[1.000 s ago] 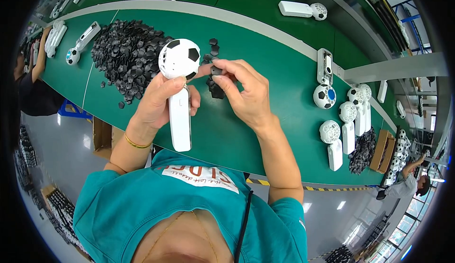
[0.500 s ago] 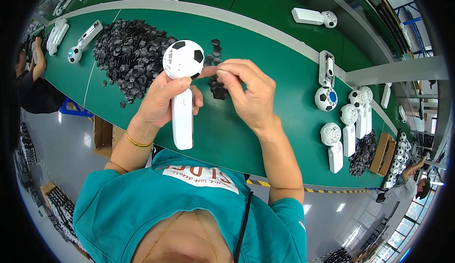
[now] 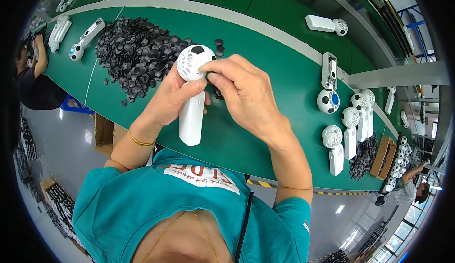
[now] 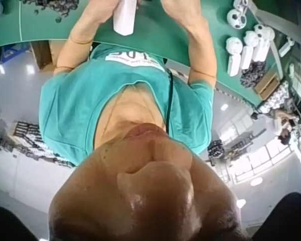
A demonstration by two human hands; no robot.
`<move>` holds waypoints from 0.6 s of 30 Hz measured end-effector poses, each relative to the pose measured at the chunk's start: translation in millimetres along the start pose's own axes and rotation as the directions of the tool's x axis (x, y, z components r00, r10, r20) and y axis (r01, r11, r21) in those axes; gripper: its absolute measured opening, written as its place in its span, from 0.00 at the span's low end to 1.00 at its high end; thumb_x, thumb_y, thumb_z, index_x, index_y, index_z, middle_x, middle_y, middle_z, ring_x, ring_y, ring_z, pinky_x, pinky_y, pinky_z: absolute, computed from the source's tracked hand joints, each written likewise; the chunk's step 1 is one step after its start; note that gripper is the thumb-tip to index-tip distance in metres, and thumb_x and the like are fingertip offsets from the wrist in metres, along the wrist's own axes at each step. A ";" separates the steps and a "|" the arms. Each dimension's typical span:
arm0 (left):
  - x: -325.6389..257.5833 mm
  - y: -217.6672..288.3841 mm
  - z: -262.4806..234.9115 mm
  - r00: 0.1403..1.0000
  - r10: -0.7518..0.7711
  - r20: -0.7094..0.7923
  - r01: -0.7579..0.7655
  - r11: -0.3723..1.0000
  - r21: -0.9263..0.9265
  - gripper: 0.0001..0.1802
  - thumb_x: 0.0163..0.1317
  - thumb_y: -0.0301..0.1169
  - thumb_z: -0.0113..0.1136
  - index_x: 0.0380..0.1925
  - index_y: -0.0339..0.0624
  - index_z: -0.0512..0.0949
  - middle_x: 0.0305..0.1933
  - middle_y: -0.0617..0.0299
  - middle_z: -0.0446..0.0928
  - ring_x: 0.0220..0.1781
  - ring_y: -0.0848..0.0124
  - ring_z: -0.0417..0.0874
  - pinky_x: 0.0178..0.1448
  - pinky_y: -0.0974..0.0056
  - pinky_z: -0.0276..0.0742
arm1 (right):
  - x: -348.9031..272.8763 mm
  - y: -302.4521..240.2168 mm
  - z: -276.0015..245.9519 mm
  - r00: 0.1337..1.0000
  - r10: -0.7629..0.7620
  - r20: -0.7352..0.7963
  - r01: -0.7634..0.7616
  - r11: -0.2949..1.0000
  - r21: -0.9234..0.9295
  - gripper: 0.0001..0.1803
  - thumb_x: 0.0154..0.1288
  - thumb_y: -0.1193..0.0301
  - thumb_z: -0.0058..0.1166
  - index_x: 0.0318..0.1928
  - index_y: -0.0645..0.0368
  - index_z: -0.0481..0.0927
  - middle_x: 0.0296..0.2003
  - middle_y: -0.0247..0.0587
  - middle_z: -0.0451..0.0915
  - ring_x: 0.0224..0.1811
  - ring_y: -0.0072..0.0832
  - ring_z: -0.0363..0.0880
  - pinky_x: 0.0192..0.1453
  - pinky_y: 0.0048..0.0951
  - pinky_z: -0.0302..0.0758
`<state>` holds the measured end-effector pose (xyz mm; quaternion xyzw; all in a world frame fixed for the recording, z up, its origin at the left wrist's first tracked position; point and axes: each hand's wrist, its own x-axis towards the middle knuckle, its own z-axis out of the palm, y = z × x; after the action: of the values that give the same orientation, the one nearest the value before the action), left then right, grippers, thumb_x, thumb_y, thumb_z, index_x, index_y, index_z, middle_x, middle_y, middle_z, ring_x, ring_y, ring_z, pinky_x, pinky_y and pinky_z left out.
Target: Assembling small handheld fans by manually inserting decorative plastic pieces into the fan head.
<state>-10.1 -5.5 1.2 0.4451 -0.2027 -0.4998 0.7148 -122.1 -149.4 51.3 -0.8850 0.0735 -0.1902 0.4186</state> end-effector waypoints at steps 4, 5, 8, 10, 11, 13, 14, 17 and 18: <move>3.0 -7.6 -0.5 0.997 0.082 -0.014 -0.080 0.989 0.126 0.37 0.61 0.30 0.62 0.63 0.36 0.50 0.50 0.55 0.72 0.42 0.72 0.80 0.41 0.66 0.82 | 3.0 -1.9 10.8 0.990 -0.123 -0.072 0.122 0.992 -0.026 0.06 0.59 0.82 0.58 0.38 0.64 0.80 0.31 0.37 0.79 0.29 0.21 0.78 0.33 0.21 0.77; 4.0 -8.7 -0.7 0.994 0.112 -0.007 -0.109 0.981 0.163 0.38 0.60 0.29 0.62 0.63 0.36 0.49 0.51 0.55 0.71 0.43 0.72 0.80 0.43 0.66 0.81 | 2.0 -2.3 12.2 0.994 -0.076 -0.085 0.077 0.997 0.008 0.06 0.58 0.82 0.58 0.37 0.63 0.80 0.31 0.37 0.79 0.29 0.21 0.78 0.33 0.21 0.77; 5.1 -9.2 -2.0 0.985 0.172 0.006 -0.168 0.958 0.232 0.40 0.59 0.28 0.62 0.64 0.34 0.47 0.52 0.55 0.70 0.47 0.72 0.79 0.47 0.66 0.80 | 1.7 0.2 15.9 0.995 0.019 -0.100 -0.012 0.997 0.078 0.07 0.56 0.83 0.59 0.36 0.63 0.79 0.31 0.37 0.79 0.31 0.21 0.79 0.35 0.22 0.77; 4.0 -6.6 -0.9 0.989 0.144 0.016 -0.144 0.964 0.224 0.41 0.59 0.27 0.62 0.65 0.33 0.46 0.53 0.54 0.69 0.48 0.72 0.78 0.49 0.66 0.79 | 2.3 5.2 15.7 0.995 -0.044 -0.091 0.044 0.999 0.002 0.07 0.56 0.83 0.60 0.36 0.63 0.79 0.32 0.38 0.79 0.31 0.22 0.78 0.35 0.22 0.77; 4.0 -5.5 -0.8 0.991 0.131 0.022 -0.132 0.966 0.220 0.42 0.58 0.27 0.62 0.65 0.33 0.46 0.54 0.54 0.69 0.49 0.72 0.77 0.49 0.66 0.79 | 3.2 7.0 15.5 0.994 -0.076 -0.084 0.073 0.997 -0.036 0.08 0.55 0.83 0.60 0.36 0.63 0.79 0.32 0.39 0.79 0.31 0.22 0.78 0.36 0.22 0.78; 6.0 -4.5 -1.9 0.991 0.134 0.017 -0.134 0.965 0.226 0.42 0.58 0.26 0.62 0.65 0.33 0.46 0.54 0.54 0.68 0.50 0.71 0.77 0.50 0.65 0.79 | 6.3 8.0 15.2 0.994 -0.072 -0.079 0.071 0.997 -0.024 0.09 0.55 0.82 0.61 0.38 0.63 0.79 0.33 0.38 0.79 0.31 0.22 0.78 0.36 0.22 0.78; 6.0 -4.9 -1.8 0.991 0.135 0.011 -0.134 0.963 0.234 0.43 0.58 0.26 0.63 0.65 0.33 0.45 0.55 0.53 0.68 0.51 0.71 0.76 0.51 0.65 0.78 | 6.5 7.4 14.7 0.995 -0.069 -0.075 0.068 0.998 -0.010 0.10 0.55 0.82 0.61 0.39 0.64 0.78 0.34 0.38 0.79 0.32 0.22 0.78 0.36 0.22 0.78; 8.8 -10.4 -3.1 0.979 0.205 0.012 -0.199 0.933 0.301 0.43 0.57 0.26 0.63 0.65 0.33 0.45 0.56 0.52 0.67 0.53 0.69 0.75 0.52 0.64 0.77 | 7.0 10.8 13.3 0.997 0.003 -0.073 0.001 0.999 0.053 0.14 0.54 0.81 0.62 0.43 0.64 0.77 0.36 0.37 0.79 0.34 0.22 0.78 0.38 0.22 0.78; 8.6 -14.9 -2.3 0.968 0.249 0.022 -0.241 0.907 0.346 0.43 0.57 0.26 0.62 0.65 0.32 0.45 0.56 0.51 0.67 0.53 0.69 0.75 0.53 0.64 0.77 | 4.2 12.5 12.3 0.993 0.097 -0.067 -0.090 0.991 0.101 0.16 0.54 0.80 0.63 0.45 0.65 0.76 0.37 0.37 0.79 0.36 0.23 0.78 0.39 0.22 0.78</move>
<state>-12.8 -13.8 -13.8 0.5404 -0.3335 -0.3579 0.6846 -113.0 -149.9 35.7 -0.8517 0.1205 -0.2055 0.4667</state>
